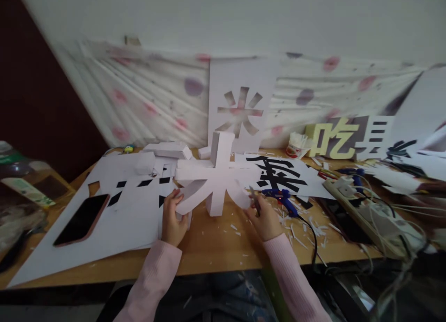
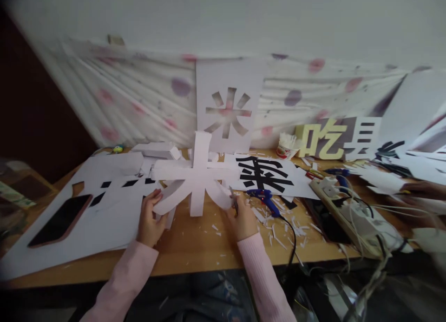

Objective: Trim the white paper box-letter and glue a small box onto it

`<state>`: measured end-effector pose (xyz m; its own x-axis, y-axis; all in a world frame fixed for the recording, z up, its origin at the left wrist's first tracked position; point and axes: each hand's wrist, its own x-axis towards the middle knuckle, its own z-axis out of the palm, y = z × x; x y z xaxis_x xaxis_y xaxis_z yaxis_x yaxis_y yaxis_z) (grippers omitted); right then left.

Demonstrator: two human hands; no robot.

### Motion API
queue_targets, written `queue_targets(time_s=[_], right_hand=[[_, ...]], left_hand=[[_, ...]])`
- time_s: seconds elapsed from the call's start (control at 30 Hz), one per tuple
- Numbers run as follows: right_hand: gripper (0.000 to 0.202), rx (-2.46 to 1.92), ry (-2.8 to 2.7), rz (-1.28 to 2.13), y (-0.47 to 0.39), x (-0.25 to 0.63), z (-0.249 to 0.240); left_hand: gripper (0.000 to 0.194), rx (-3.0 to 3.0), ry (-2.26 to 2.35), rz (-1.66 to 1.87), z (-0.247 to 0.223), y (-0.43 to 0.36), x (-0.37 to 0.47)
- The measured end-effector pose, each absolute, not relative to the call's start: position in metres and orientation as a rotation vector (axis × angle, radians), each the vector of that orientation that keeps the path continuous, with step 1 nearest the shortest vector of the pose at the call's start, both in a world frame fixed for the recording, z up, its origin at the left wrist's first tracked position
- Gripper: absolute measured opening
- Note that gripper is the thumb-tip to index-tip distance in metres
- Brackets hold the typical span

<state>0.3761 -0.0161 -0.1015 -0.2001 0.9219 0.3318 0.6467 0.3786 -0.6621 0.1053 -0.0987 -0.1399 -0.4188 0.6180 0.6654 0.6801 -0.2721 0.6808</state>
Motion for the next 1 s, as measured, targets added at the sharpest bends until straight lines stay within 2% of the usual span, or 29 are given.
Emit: queue_targets(time_s=[0.13, 0.23, 0.37, 0.5, 0.77, 0.9, 1.0], right_hand=[[0.026, -1.339, -1.957, 0.522, -0.018, 0.374, -0.114], [0.019, -1.33, -1.969, 0.521, -0.021, 0.377, -0.116], [0.02, -1.322, -1.985, 0.533, -0.025, 0.379, -0.114], [0.023, -1.312, -1.992, 0.55, -0.03, 0.381, -0.114], [0.032, -1.282, -1.999, 0.569, -0.031, 0.382, -0.117], [0.026, -1.286, -1.968, 0.58, -0.032, 0.378, -0.121], [0.027, -1.295, -1.934, 0.599, -0.035, 0.381, -0.125]], left_hand=[[0.045, -1.686, -1.911, -1.836, -0.15, -0.084, 0.104], [0.044, -1.659, -1.99, -1.858, -0.153, -0.087, 0.103], [0.044, -1.648, -2.033, -1.867, -0.152, -0.092, 0.102], [0.054, -1.649, -2.055, -1.838, -0.146, -0.094, 0.105], [0.086, -1.586, -2.398, -1.701, -0.104, -0.099, 0.096], [0.088, -1.651, -2.517, -1.638, -0.077, -0.097, 0.085], [0.086, -1.757, -2.434, -1.718, -0.069, -0.095, 0.084]])
